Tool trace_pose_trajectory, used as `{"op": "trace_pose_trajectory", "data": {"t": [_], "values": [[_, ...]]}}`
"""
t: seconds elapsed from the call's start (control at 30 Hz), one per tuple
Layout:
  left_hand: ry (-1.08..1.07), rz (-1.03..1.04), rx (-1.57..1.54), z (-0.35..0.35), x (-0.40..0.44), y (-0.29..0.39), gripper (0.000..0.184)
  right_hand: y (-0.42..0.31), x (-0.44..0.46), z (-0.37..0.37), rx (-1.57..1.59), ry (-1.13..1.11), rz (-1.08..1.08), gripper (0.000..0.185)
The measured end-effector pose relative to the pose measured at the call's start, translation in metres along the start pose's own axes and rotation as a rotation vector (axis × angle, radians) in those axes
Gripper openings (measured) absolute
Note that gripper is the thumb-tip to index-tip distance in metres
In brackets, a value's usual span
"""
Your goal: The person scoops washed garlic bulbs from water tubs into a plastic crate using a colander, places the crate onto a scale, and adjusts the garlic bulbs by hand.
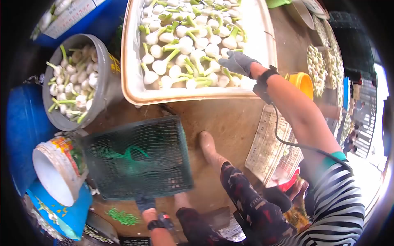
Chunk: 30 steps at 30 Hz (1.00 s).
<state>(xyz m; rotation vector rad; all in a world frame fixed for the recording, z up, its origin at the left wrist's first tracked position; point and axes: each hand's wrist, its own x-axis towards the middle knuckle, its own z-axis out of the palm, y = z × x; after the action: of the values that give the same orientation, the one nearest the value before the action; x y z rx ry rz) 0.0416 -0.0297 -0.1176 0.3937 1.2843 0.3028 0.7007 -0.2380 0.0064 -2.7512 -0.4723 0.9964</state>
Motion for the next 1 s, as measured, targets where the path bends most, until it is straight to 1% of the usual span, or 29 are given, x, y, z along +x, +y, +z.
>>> {"op": "trace_pose_trajectory", "data": {"t": [0.03,0.07,0.1,0.17,0.2,0.23,0.3,0.37,0.4,0.47,0.53,0.57,0.6,0.63,0.67,0.77,0.8,0.83,0.9,0.97,1.0], "values": [[0.019,-0.06,-0.059,-0.01,0.0,-0.013,0.044,0.006,0.004,0.008,-0.077,-0.039,0.008,0.055],[0.035,-0.116,-0.115,-0.004,-0.002,-0.017,0.046,0.02,0.013,0.022,-0.214,-0.008,0.033,0.064],[0.039,-0.145,-0.166,-0.001,0.0,-0.015,0.047,0.026,0.029,0.029,-0.243,-0.028,0.05,0.062],[0.215,-0.306,-0.178,0.001,-0.013,-0.017,0.044,0.03,0.051,0.034,-0.275,-0.054,0.075,0.058],[0.283,-0.322,-0.12,0.006,-0.025,-0.02,0.044,0.031,0.052,0.033,-0.349,0.016,-0.002,0.048],[0.35,-0.342,-0.063,0.01,-0.036,-0.023,0.044,0.033,0.052,0.027,-0.301,-0.017,-0.024,0.045],[0.474,-0.261,0.179,0.024,-0.076,-0.031,0.043,0.039,0.053,0.03,-0.196,-0.106,-0.077,0.04],[-0.149,-0.173,0.451,-0.027,-0.104,-0.05,0.042,0.028,0.035,0.031,-0.099,-0.121,0.004,0.034],[-0.085,-0.258,0.408,-0.017,-0.116,-0.047,0.041,0.028,0.033,0.031,-0.031,-0.201,0.098,0.025],[0.015,-0.426,0.311,0.013,-0.13,-0.053,0.039,0.029,0.019,0.024,0.383,-0.258,0.194,0.021],[0.16,-0.477,0.398,0.035,-0.142,-0.059,0.039,0.023,-0.008,0.006,0.834,-0.299,0.29,0.02],[0.235,-0.502,0.441,0.039,-0.146,-0.062,0.039,0.019,-0.019,-0.002,0.896,-0.305,0.301,0.02],[0.259,-0.516,0.445,0.036,-0.149,-0.063,0.038,0.014,-0.03,-0.01,0.959,-0.311,0.309,0.02],[0.227,-0.508,0.478,0.034,-0.152,-0.06,0.038,0.007,-0.04,-0.018,1.024,-0.32,0.311,0.021],[0.198,-0.494,0.509,0.032,-0.155,-0.057,0.038,0.004,-0.049,-0.026,1.022,-0.355,0.281,0.019],[0.151,-0.44,0.543,0.023,-0.165,-0.04,0.037,-0.034,-0.103,-0.045,1.014,-0.326,0.082,0.021],[0.135,-0.42,0.547,0.021,-0.165,-0.034,0.037,-0.048,-0.122,-0.051,0.932,-0.392,-0.128,0.021],[0.13,-0.425,0.521,0.016,-0.164,-0.028,0.037,-0.063,-0.145,-0.057,0.799,-0.342,-0.215,0.019],[0.113,-0.431,0.473,0.005,-0.156,-0.02,0.036,-0.089,-0.18,-0.044,0.756,-0.4,-0.468,0.026],[-0.032,-0.406,0.574,-0.01,-0.149,-0.015,0.036,-0.13,-0.222,-0.015,0.901,-0.489,-0.345,0.027],[-0.101,-0.389,0.624,-0.015,-0.145,-0.01,0.035,-0.143,-0.229,0.013,0.88,-0.557,-0.28,0.029]]}}
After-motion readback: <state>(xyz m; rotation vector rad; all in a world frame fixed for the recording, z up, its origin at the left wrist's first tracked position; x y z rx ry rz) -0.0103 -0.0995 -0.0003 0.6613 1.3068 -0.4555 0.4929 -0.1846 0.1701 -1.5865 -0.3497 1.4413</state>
